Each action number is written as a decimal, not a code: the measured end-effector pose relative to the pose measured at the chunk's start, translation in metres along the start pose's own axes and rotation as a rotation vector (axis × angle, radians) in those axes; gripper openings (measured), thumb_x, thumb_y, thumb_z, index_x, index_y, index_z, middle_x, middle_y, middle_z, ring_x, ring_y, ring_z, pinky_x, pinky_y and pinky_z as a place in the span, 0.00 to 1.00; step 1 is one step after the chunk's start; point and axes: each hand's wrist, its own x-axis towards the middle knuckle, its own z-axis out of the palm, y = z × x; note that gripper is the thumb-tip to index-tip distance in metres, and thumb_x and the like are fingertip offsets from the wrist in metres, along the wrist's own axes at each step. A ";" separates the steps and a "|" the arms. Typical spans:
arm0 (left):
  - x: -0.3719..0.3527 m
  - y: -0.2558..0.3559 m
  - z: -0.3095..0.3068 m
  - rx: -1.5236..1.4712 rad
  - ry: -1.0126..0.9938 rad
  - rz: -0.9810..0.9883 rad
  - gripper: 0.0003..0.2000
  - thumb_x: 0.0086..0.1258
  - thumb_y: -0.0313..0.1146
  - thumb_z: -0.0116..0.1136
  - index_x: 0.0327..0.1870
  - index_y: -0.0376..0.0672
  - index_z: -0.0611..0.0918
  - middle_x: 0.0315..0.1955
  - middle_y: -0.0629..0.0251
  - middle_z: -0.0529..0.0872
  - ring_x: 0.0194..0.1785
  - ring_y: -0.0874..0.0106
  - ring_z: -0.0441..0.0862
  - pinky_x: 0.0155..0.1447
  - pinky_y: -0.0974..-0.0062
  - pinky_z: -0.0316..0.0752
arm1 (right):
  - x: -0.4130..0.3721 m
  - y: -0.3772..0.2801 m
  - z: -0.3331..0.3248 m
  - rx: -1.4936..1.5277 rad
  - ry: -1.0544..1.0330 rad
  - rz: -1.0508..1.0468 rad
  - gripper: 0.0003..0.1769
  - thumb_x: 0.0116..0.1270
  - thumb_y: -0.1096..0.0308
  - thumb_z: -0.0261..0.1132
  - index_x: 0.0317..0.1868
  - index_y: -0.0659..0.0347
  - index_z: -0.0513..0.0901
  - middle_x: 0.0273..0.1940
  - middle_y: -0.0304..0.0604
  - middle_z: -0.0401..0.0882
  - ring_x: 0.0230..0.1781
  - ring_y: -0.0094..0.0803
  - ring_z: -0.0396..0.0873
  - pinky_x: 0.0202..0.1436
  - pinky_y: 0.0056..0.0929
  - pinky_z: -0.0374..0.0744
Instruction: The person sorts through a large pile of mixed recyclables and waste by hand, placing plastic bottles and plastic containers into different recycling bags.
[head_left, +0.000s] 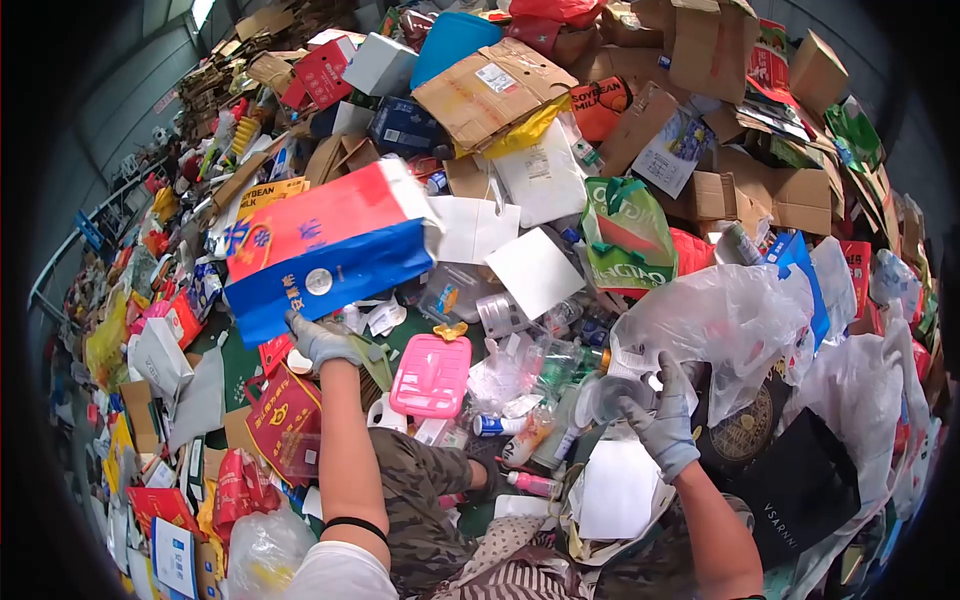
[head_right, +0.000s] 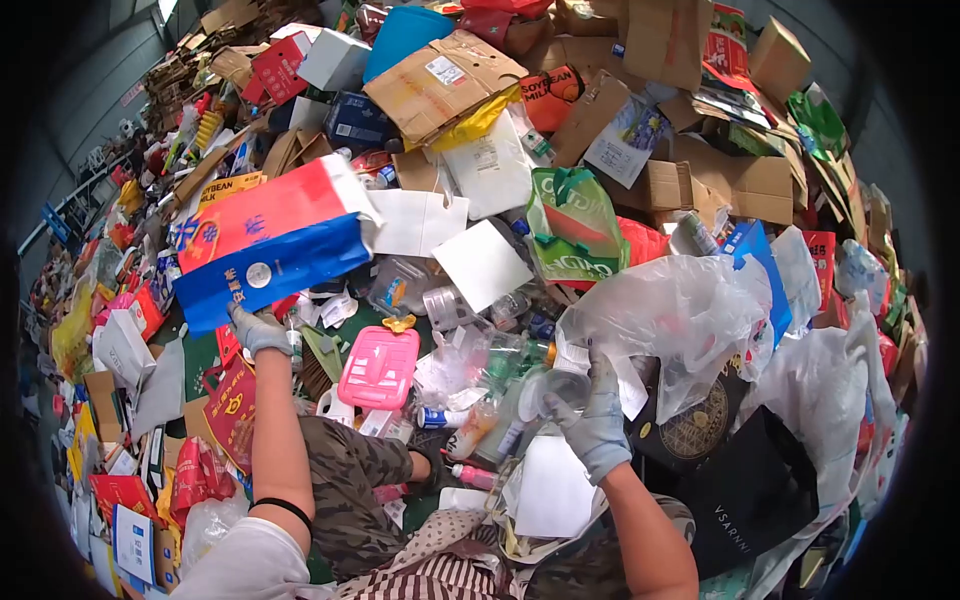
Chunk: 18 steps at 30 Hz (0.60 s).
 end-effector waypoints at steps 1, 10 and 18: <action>0.051 -0.020 -0.031 0.028 -0.080 -0.027 0.29 0.65 0.50 0.56 0.59 0.41 0.64 0.54 0.52 0.74 0.53 0.59 0.76 0.55 0.61 0.75 | -0.004 0.004 0.000 -0.028 -0.022 0.004 0.48 0.50 0.65 0.72 0.68 0.67 0.54 0.62 0.55 0.61 0.63 0.44 0.63 0.66 0.35 0.63; 0.034 -0.210 -0.057 1.178 -0.601 -0.889 0.41 0.59 0.55 0.58 0.69 0.46 0.53 0.65 0.49 0.61 0.67 0.55 0.61 0.66 0.57 0.61 | -0.025 -0.006 0.016 -0.159 -0.320 0.051 0.45 0.53 0.55 0.70 0.65 0.68 0.57 0.63 0.63 0.57 0.64 0.55 0.59 0.66 0.42 0.61; 0.033 -0.449 -0.051 1.416 -0.470 -0.655 0.58 0.39 0.48 0.76 0.70 0.38 0.49 0.65 0.47 0.61 0.66 0.56 0.64 0.67 0.63 0.59 | -0.001 0.015 0.023 -0.252 -0.494 0.105 0.43 0.53 0.55 0.69 0.64 0.67 0.60 0.61 0.64 0.60 0.62 0.56 0.62 0.65 0.44 0.62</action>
